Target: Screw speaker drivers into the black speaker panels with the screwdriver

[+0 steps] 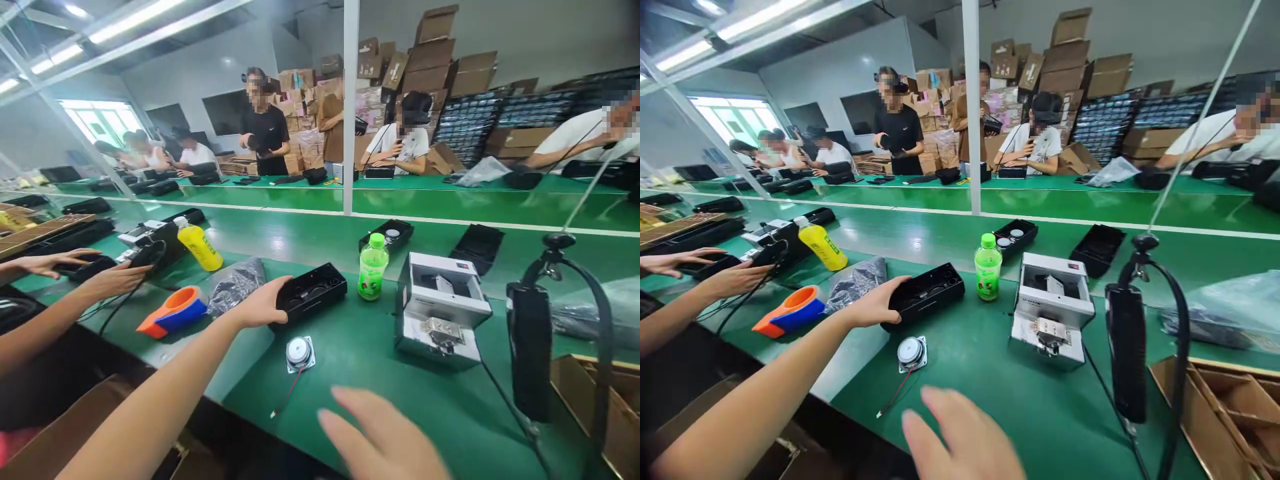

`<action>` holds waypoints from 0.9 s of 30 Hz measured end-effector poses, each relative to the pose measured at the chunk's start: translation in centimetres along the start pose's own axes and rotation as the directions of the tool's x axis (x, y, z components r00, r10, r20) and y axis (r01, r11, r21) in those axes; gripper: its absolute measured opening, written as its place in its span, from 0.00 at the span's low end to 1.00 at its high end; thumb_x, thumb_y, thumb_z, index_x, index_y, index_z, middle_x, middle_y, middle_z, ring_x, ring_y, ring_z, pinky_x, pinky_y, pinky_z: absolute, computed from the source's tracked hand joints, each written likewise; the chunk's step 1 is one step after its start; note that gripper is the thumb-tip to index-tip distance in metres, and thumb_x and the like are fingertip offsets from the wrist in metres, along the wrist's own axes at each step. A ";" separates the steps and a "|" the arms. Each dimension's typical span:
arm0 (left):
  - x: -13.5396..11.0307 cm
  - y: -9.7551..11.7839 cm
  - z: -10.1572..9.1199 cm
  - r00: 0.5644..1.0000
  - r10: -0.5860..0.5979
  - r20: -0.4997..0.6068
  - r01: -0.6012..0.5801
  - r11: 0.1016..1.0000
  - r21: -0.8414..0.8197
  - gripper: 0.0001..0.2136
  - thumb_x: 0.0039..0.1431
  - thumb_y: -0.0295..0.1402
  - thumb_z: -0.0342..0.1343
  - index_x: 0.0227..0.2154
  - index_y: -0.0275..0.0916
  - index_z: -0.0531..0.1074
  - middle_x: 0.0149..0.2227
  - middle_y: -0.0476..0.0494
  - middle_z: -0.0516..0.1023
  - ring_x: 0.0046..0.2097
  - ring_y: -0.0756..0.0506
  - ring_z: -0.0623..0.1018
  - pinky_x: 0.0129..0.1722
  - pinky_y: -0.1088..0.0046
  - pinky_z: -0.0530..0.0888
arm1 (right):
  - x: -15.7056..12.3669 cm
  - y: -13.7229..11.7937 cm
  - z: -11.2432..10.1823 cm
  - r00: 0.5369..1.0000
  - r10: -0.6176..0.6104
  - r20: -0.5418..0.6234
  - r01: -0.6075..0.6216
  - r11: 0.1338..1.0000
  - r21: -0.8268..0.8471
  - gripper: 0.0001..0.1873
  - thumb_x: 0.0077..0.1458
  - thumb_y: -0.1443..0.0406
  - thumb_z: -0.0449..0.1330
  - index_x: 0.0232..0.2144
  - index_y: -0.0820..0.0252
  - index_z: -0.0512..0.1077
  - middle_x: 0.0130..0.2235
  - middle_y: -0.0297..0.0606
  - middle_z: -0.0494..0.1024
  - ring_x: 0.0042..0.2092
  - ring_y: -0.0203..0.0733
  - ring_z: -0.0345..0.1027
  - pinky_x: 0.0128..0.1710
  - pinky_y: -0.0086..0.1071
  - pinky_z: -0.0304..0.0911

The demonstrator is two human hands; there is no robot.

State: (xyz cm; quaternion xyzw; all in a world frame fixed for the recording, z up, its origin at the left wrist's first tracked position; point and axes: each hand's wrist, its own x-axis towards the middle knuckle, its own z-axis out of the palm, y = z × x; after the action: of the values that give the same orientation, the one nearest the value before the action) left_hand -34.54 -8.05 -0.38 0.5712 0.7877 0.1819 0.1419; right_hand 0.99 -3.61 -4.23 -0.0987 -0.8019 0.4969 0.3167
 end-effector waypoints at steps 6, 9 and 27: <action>0.3 0.1 -0.4 0.994 0.098 0.058 -0.100 0.994 0.041 0.26 0.72 0.42 0.65 0.68 0.41 0.70 0.72 0.34 0.70 0.69 0.30 0.74 0.68 0.38 0.74 | 5.8 2.3 8.7 0.947 0.195 0.254 -0.044 0.864 -0.501 0.25 0.67 0.60 0.68 0.64 0.57 0.74 0.72 0.49 0.70 0.68 0.60 0.70 0.65 0.61 0.73; 0.1 0.0 -0.7 0.988 0.131 0.081 -0.136 0.989 0.064 0.26 0.72 0.42 0.65 0.68 0.42 0.70 0.72 0.34 0.70 0.69 0.30 0.73 0.68 0.38 0.74 | 8.2 2.4 8.1 0.933 0.242 0.264 -0.042 0.806 -0.591 0.24 0.70 0.57 0.66 0.63 0.57 0.74 0.64 0.47 0.77 0.60 0.53 0.76 0.59 0.54 0.78; -7.3 0.8 0.8 0.968 0.171 0.185 -0.181 0.983 0.040 0.55 0.41 0.26 0.62 0.78 0.47 0.56 0.77 0.38 0.65 0.76 0.25 0.67 0.78 0.42 0.63 | 0.6 -1.1 -4.1 0.895 0.416 0.163 -0.413 0.909 -0.055 0.23 0.74 0.56 0.51 0.66 0.52 0.66 0.46 0.41 0.77 0.42 0.42 0.78 0.43 0.38 0.78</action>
State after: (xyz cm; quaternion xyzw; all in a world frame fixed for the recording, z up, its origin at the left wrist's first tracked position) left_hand -31.28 -14.68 -0.67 0.6569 0.7225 0.1189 0.1801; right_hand 3.13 -0.84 -1.80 -0.2273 -0.7912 0.5521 0.1328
